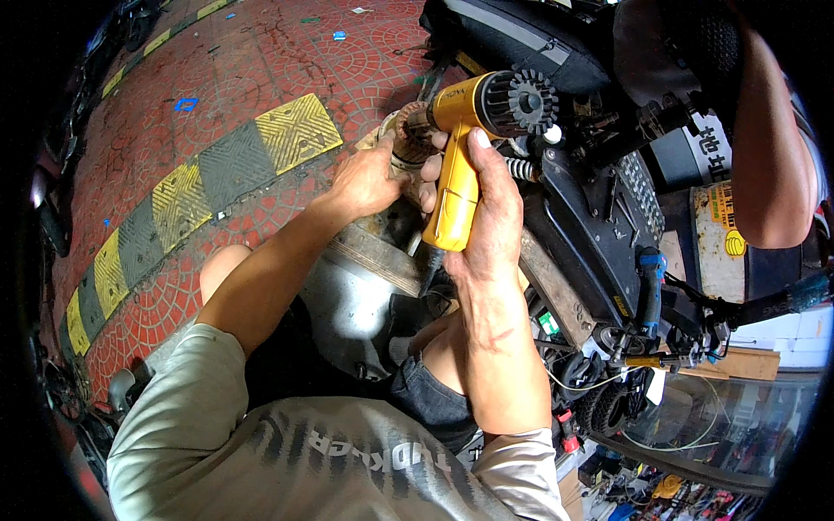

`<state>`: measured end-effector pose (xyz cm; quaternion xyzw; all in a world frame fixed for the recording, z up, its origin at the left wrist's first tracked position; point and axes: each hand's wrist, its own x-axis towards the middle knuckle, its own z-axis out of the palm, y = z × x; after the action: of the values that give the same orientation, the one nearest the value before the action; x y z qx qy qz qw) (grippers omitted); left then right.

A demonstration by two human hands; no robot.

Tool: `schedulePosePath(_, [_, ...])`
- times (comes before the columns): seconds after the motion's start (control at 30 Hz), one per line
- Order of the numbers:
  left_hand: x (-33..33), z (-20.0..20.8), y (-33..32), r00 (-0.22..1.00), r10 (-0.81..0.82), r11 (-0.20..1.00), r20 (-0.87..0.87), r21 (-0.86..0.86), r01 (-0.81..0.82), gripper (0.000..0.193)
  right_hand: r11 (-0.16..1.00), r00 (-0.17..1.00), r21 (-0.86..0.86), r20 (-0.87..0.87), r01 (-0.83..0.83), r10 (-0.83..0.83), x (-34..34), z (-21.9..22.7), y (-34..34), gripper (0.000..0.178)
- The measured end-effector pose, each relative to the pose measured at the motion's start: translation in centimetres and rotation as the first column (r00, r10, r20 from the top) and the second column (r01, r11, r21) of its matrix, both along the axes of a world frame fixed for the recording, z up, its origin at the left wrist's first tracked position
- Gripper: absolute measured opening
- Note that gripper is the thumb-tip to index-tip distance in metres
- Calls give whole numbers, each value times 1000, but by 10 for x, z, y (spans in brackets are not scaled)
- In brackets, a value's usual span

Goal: The person uses a heat gun on a copper-wound motor component, handles a small tire and wheel assembly, and uses various tools while working on the ground.

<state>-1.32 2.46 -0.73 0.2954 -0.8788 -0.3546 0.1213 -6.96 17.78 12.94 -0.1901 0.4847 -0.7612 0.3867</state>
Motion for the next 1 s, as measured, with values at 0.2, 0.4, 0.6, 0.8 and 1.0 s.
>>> schedulePosePath(0.2, [0,-1,0,1000,3,1000,-28,19,-2,71,1000,1000,-4,-4,-25,25,1,3,5,45])
schedulePosePath(0.4, [0,4,1,1000,25,999,10,38,-26,86,1000,1000,16,0,-4,4,2,4,11,44])
schedulePosePath(0.6, [-1,0,1,999,14,1000,29,23,-15,80,1000,1000,7,-6,8,-8,2,3,16,42])
schedulePosePath(0.8, [-2,-3,3,998,27,1000,49,0,-27,63,1000,1000,-2,13,-1,1,-1,-1,19,42])
schedulePosePath(1.0, [3,2,9,985,-114,993,132,37,110,53,999,999,11,-12,-37,37,-7,-3,22,43])
